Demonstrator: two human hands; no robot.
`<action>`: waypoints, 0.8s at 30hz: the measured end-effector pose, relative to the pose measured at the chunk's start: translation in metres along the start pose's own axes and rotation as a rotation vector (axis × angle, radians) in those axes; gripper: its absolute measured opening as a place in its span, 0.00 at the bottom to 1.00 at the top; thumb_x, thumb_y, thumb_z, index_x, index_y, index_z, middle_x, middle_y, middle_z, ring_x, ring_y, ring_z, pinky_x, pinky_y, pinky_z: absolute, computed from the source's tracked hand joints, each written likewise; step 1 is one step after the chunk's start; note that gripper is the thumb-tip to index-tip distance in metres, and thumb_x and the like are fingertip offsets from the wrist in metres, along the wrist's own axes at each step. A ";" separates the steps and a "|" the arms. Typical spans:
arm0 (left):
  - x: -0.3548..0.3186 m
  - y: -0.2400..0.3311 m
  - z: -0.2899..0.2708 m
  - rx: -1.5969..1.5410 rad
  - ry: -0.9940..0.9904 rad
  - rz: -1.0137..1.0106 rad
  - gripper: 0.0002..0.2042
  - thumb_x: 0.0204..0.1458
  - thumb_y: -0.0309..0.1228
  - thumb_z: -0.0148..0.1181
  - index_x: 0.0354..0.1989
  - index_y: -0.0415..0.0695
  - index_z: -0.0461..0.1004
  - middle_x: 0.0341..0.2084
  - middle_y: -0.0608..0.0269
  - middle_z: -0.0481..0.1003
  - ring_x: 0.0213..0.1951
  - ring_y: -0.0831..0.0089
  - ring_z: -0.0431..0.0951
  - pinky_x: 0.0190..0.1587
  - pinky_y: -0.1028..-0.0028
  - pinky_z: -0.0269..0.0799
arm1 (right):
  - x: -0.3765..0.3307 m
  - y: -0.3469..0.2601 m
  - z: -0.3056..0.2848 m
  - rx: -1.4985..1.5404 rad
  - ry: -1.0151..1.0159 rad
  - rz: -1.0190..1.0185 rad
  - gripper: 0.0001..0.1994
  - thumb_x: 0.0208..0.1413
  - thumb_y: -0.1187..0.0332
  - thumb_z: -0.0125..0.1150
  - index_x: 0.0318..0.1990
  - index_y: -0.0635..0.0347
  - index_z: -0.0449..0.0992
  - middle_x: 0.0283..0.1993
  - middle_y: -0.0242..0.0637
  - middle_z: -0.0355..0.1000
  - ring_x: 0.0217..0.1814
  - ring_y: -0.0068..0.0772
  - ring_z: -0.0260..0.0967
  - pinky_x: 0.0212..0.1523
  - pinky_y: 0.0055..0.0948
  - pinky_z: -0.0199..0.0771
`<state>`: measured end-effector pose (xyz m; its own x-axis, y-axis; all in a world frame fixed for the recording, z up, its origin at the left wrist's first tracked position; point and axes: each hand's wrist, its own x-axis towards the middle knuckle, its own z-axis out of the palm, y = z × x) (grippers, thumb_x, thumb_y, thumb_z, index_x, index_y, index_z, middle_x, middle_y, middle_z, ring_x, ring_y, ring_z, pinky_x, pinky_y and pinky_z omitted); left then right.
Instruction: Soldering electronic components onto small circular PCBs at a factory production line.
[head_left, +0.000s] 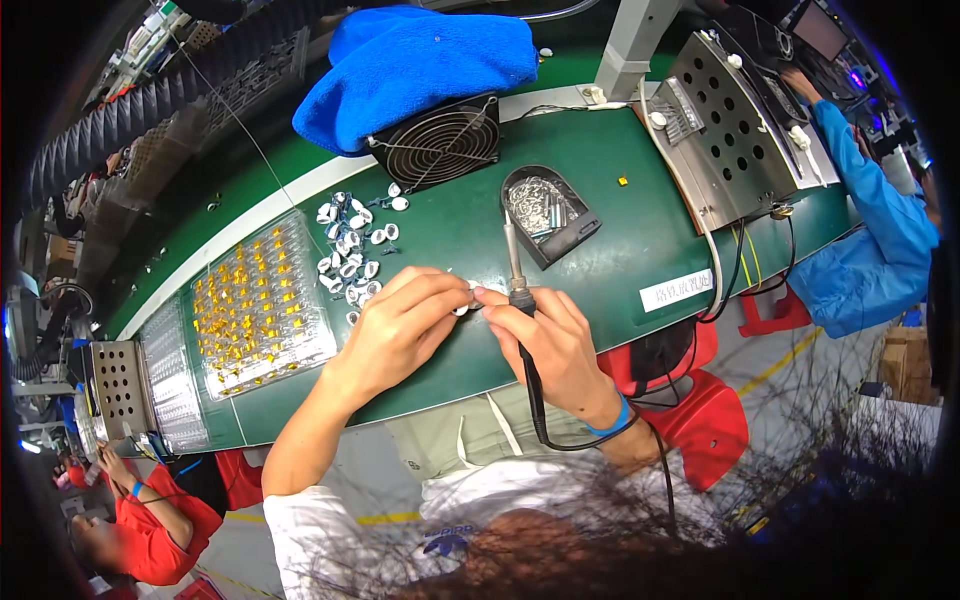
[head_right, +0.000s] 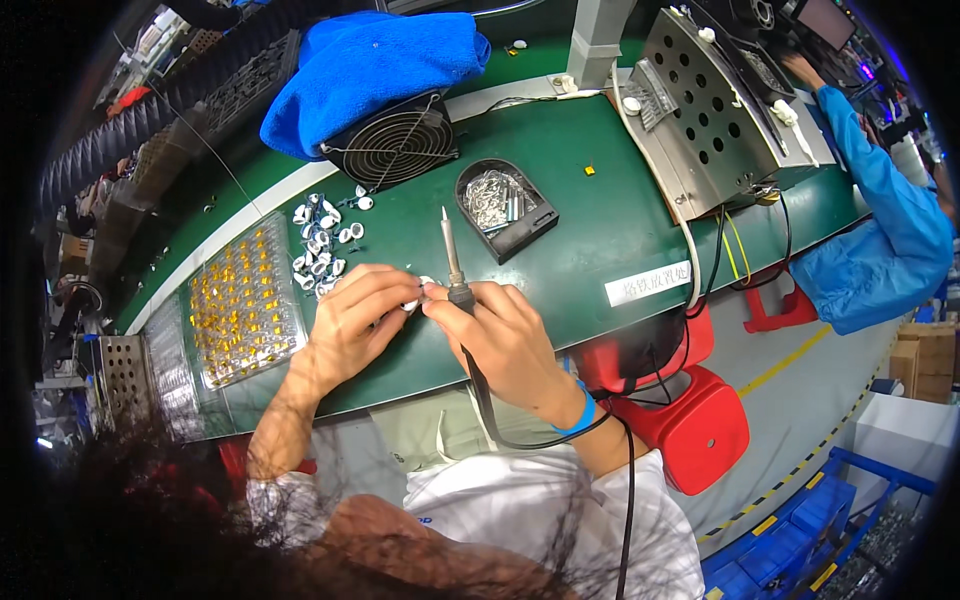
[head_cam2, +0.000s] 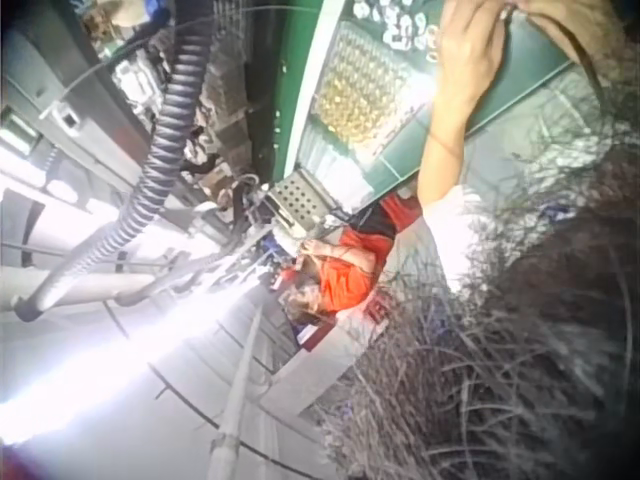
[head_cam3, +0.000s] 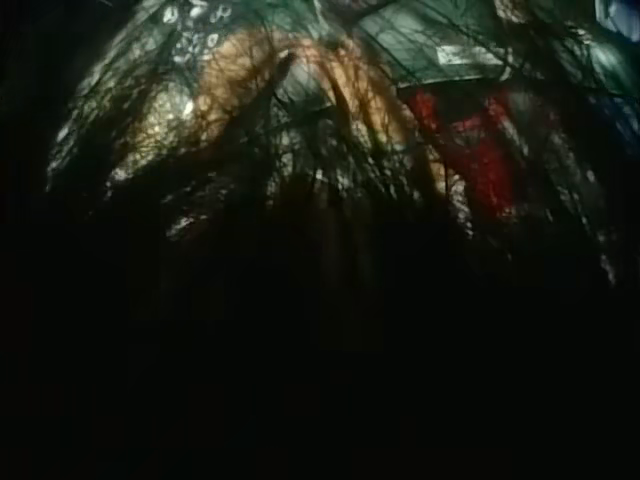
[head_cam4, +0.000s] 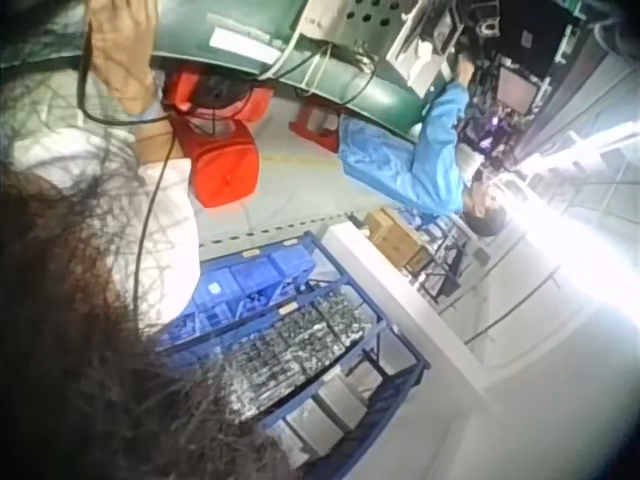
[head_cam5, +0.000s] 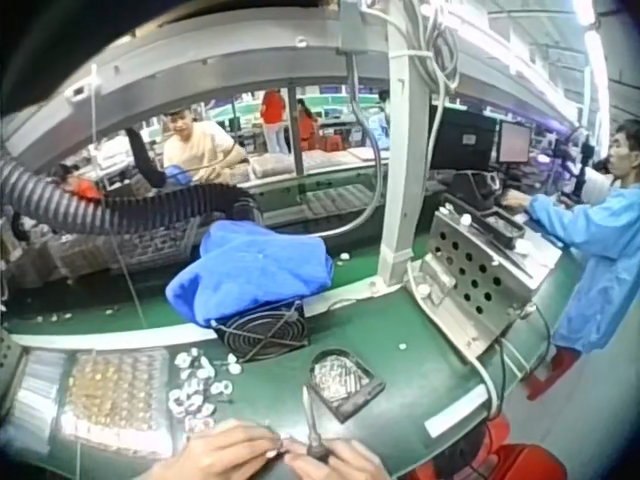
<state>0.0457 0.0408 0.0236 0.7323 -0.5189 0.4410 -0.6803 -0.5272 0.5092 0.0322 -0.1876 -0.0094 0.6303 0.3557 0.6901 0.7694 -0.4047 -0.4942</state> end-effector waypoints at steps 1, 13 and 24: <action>-0.001 0.000 -0.002 0.013 -0.011 0.049 0.17 0.44 0.15 0.70 0.45 0.37 0.80 0.46 0.55 0.80 0.46 0.55 0.82 0.47 0.62 0.81 | 0.000 0.000 0.000 0.000 -0.003 -0.001 0.21 0.50 0.84 0.70 0.51 0.59 0.73 0.55 0.40 0.83 0.37 0.41 0.75 0.38 0.37 0.74; -0.006 0.009 -0.030 0.188 -0.085 0.096 0.18 0.46 0.29 0.77 0.46 0.40 0.80 0.48 0.56 0.81 0.53 0.54 0.82 0.53 0.60 0.80 | -0.003 0.000 -0.001 -0.183 -0.067 -0.121 0.23 0.45 0.82 0.71 0.51 0.57 0.75 0.58 0.37 0.82 0.44 0.43 0.75 0.44 0.37 0.73; -0.021 0.003 -0.033 0.326 0.008 -0.216 0.11 0.45 0.22 0.75 0.38 0.45 0.83 0.31 0.64 0.79 0.38 0.60 0.76 0.45 0.63 0.71 | -0.008 0.017 -0.041 -0.360 0.015 0.095 0.28 0.49 0.75 0.77 0.61 0.62 0.79 0.35 0.38 0.75 0.35 0.43 0.68 0.40 0.39 0.67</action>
<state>0.0292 0.0723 0.0398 0.8590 -0.3684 0.3555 -0.4841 -0.8103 0.3301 0.0353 -0.2319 -0.0016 0.6932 0.2908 0.6594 0.6203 -0.7065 -0.3406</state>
